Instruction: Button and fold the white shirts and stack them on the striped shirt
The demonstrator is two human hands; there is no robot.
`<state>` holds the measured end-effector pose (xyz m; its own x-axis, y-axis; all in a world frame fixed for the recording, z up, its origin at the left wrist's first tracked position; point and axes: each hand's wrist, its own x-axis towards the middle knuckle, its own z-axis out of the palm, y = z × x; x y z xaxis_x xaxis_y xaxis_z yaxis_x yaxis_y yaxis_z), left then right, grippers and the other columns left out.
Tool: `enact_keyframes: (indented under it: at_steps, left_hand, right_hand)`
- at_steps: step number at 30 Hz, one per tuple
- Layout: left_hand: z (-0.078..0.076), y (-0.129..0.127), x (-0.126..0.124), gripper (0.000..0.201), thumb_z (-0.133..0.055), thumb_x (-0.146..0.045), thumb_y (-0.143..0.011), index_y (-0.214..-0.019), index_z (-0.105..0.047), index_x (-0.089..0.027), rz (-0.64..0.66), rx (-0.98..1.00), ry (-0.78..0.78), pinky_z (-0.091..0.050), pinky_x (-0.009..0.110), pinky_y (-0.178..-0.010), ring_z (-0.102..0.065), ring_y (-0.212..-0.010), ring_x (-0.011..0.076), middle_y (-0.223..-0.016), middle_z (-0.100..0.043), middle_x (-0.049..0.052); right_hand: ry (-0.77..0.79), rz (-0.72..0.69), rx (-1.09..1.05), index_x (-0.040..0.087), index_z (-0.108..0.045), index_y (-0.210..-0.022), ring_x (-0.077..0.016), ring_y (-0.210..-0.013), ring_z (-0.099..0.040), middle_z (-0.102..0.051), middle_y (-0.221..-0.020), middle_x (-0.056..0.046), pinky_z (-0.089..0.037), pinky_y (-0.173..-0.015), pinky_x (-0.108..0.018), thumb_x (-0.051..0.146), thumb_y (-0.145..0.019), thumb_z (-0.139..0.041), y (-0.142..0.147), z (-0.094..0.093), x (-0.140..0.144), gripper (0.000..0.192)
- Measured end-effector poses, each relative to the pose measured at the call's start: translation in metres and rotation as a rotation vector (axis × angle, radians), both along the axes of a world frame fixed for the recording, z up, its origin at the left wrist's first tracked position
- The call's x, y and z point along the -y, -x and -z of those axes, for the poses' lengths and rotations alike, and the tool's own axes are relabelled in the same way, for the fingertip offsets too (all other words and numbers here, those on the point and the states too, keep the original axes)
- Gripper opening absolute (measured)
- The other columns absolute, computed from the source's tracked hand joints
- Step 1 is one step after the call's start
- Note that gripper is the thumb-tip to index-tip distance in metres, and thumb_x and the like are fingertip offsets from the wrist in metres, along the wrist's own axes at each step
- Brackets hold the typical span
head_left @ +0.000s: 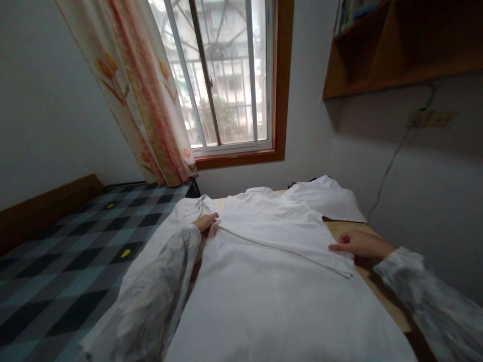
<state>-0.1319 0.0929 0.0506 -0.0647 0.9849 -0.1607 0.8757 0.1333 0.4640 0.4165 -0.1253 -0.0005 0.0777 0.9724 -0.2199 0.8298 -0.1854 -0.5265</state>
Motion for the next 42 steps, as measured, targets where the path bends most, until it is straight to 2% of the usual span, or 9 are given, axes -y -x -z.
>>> enact_keyframes:
  at_steps: [4, 6, 9, 12, 19, 24, 28, 35, 42]
  left_hand:
    - [0.001, -0.021, -0.016, 0.03, -0.072, -0.047, -0.085, -0.08, -0.071, -0.018, 0.039, -0.091, -0.005, -0.052, 0.028, -0.069, -0.076, -0.085, 0.0251, -0.089, -0.079, 0.01]
    - [0.005, -0.031, -0.02, 0.024, -0.072, -0.042, -0.086, -0.085, -0.071, -0.017, 0.053, -0.141, -0.048, -0.051, 0.026, -0.076, -0.075, -0.096, 0.025, -0.099, -0.08, 0.01]
    - [0.012, -0.04, -0.021, 0.023, -0.064, -0.039, -0.092, -0.094, -0.072, -0.017, 0.075, -0.209, -0.1, -0.051, 0.027, -0.084, -0.074, -0.107, 0.0253, -0.11, -0.08, 0.012]
    - [0.015, -0.039, -0.018, 0.029, -0.059, -0.044, -0.095, -0.098, -0.074, -0.018, 0.093, -0.272, -0.122, -0.052, 0.031, -0.089, -0.073, -0.114, 0.0286, -0.117, -0.08, 0.014]
    - [0.006, -0.035, -0.038, 0.067, -0.045, -0.074, -0.097, -0.091, -0.079, -0.017, 0.075, -0.399, -0.11, -0.053, 0.041, -0.088, -0.074, -0.112, 0.0389, -0.114, -0.08, 0.022]
    - [0.014, -0.056, -0.085, 0.044, -0.064, -0.056, -0.092, -0.098, -0.079, -0.015, 0.065, -0.249, -0.087, -0.053, 0.032, -0.084, -0.076, -0.108, 0.0327, -0.107, -0.082, 0.018]
    - [0.023, -0.066, -0.108, 0.032, -0.06, -0.041, -0.097, -0.115, -0.074, -0.018, 0.069, -0.216, -0.178, -0.053, 0.03, -0.09, -0.073, -0.119, 0.0294, -0.125, -0.079, 0.016]
    - [0.029, -0.063, -0.102, 0.041, -0.037, -0.047, -0.109, -0.123, -0.066, -0.021, -0.063, -0.248, -0.29, -0.054, 0.041, -0.093, -0.072, -0.12, 0.0345, -0.128, -0.075, 0.02]
    - [0.026, -0.071, -0.095, 0.041, -0.035, -0.042, -0.11, -0.132, -0.06, -0.018, -0.109, -0.282, -0.303, -0.054, 0.043, -0.09, -0.073, -0.112, 0.035, -0.123, -0.075, 0.021]
  right_hand:
    - [-0.438, 0.064, 0.34, 0.022, -0.066, -0.082, -0.0272, -0.082, -0.068, -0.073, -0.084, -0.01, -0.052, -0.077, -0.037, 0.066, -0.094, -0.061, 0.033, -0.01, -0.028, 0.045]
    - [-0.603, -0.085, 0.359, 0.02, -0.072, -0.107, -0.0335, -0.111, -0.068, -0.076, -0.113, -0.016, -0.053, -0.099, -0.045, 0.054, -0.098, -0.06, 0.059, -0.012, -0.042, 0.038]
    - [-0.659, -0.356, 0.309, 0.018, -0.064, -0.143, -0.0354, -0.146, -0.053, -0.059, -0.156, -0.019, -0.04, -0.124, -0.052, 0.055, -0.098, -0.062, 0.099, -0.009, -0.059, 0.058]
    - [-0.582, -0.512, 0.265, 0.017, -0.051, -0.16, -0.033, -0.161, -0.035, -0.039, -0.173, -0.015, -0.029, -0.133, -0.052, 0.061, -0.102, -0.058, 0.13, 0.001, -0.07, 0.073]
    - [-0.449, -0.524, 0.227, 0.019, -0.036, -0.171, -0.0297, -0.165, -0.027, -0.028, -0.178, -0.013, -0.022, -0.135, -0.052, 0.064, -0.109, -0.041, 0.148, 0.027, -0.073, 0.077]
    - [-0.415, -0.555, 0.226, 0.018, -0.032, -0.173, -0.0298, -0.167, -0.023, -0.025, -0.179, -0.012, -0.02, -0.136, -0.05, 0.063, -0.109, -0.044, 0.148, 0.023, -0.081, 0.079]
    - [-0.402, -0.547, 0.218, 0.017, -0.032, -0.173, -0.0307, -0.166, -0.024, -0.024, -0.179, -0.013, -0.02, -0.136, -0.05, 0.063, -0.108, -0.045, 0.149, 0.018, -0.097, 0.08]
    - [-0.41, -0.563, 0.224, 0.018, -0.032, -0.173, -0.0317, -0.166, -0.025, -0.026, -0.179, -0.014, -0.022, -0.135, -0.053, 0.063, -0.109, -0.044, 0.149, 0.019, -0.119, 0.079]
    - [-0.412, -0.499, 0.234, 0.027, -0.023, -0.175, -0.0294, -0.166, -0.024, -0.025, -0.179, -0.009, -0.022, -0.135, -0.054, 0.06, -0.112, -0.04, 0.11, 0.029, -0.071, 0.073]
